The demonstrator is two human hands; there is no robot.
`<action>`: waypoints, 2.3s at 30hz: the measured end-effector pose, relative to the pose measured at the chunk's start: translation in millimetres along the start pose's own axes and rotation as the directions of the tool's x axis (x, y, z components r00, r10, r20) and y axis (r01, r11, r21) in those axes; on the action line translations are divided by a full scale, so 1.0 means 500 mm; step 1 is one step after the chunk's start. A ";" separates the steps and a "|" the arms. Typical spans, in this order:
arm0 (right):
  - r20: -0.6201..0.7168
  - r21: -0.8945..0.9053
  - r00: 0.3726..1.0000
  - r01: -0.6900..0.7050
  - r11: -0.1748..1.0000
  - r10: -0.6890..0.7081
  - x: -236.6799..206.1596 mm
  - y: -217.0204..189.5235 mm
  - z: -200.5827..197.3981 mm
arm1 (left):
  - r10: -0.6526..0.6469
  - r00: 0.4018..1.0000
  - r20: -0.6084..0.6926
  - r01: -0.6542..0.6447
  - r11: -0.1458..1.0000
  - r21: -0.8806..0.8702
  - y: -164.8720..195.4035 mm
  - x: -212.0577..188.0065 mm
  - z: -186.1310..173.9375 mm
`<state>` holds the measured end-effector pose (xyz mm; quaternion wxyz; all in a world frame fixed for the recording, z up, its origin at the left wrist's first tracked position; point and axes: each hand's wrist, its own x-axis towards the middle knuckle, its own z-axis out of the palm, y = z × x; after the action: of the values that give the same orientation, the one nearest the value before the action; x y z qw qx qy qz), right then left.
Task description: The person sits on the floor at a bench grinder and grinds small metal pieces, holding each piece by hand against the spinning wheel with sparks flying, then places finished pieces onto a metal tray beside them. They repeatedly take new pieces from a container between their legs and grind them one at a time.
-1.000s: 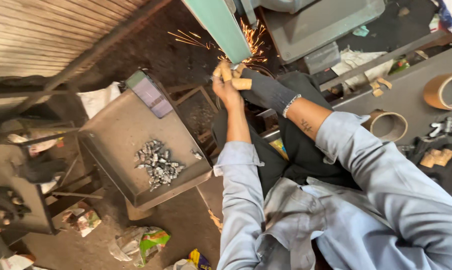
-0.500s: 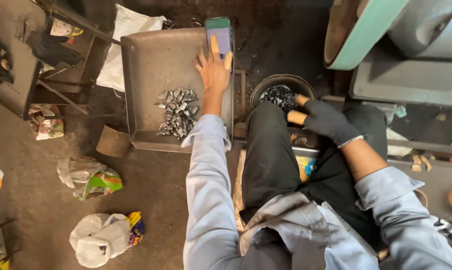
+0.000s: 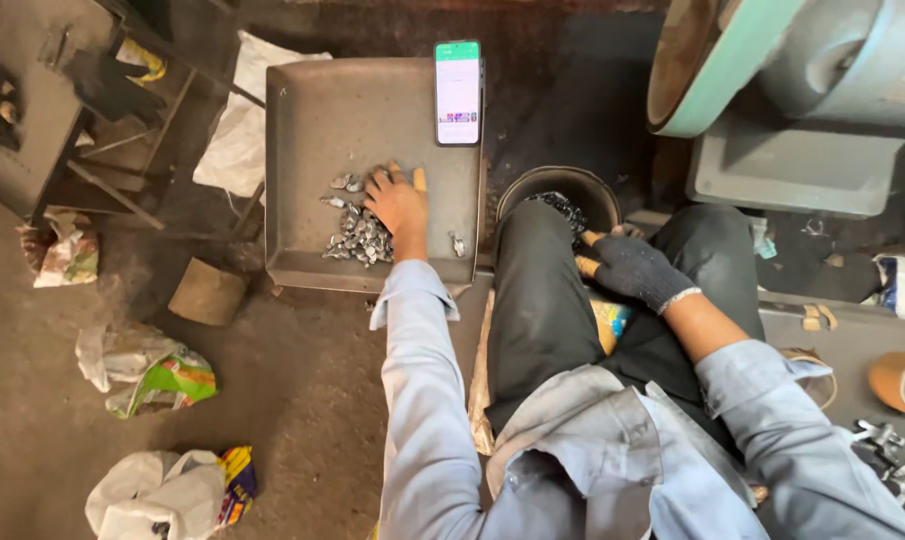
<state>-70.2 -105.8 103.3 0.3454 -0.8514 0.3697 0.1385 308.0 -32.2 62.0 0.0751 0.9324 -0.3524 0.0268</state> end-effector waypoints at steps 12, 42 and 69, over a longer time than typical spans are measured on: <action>0.054 -0.057 0.999 0.009 0.998 -0.006 -0.092 -0.003 0.034 | 0.305 0.943 -0.130 -0.303 0.952 0.034 0.023 -0.229 -0.030; 0.144 -0.056 0.985 -0.083 0.995 0.090 -0.072 -0.022 0.038 | -0.169 0.840 0.516 0.310 -0.630 -0.712 -0.083 -0.081 -0.088; -0.088 0.903 0.942 -0.061 0.425 0.323 -0.134 0.051 0.047 | 0.650 0.529 0.545 0.818 -0.562 -0.125 0.282 -0.528 -0.103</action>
<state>-134.3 -66.2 107.1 0.6722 -0.5045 0.5222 -0.1449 17.0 44.1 103.0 0.6653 0.2003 0.0892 -0.7136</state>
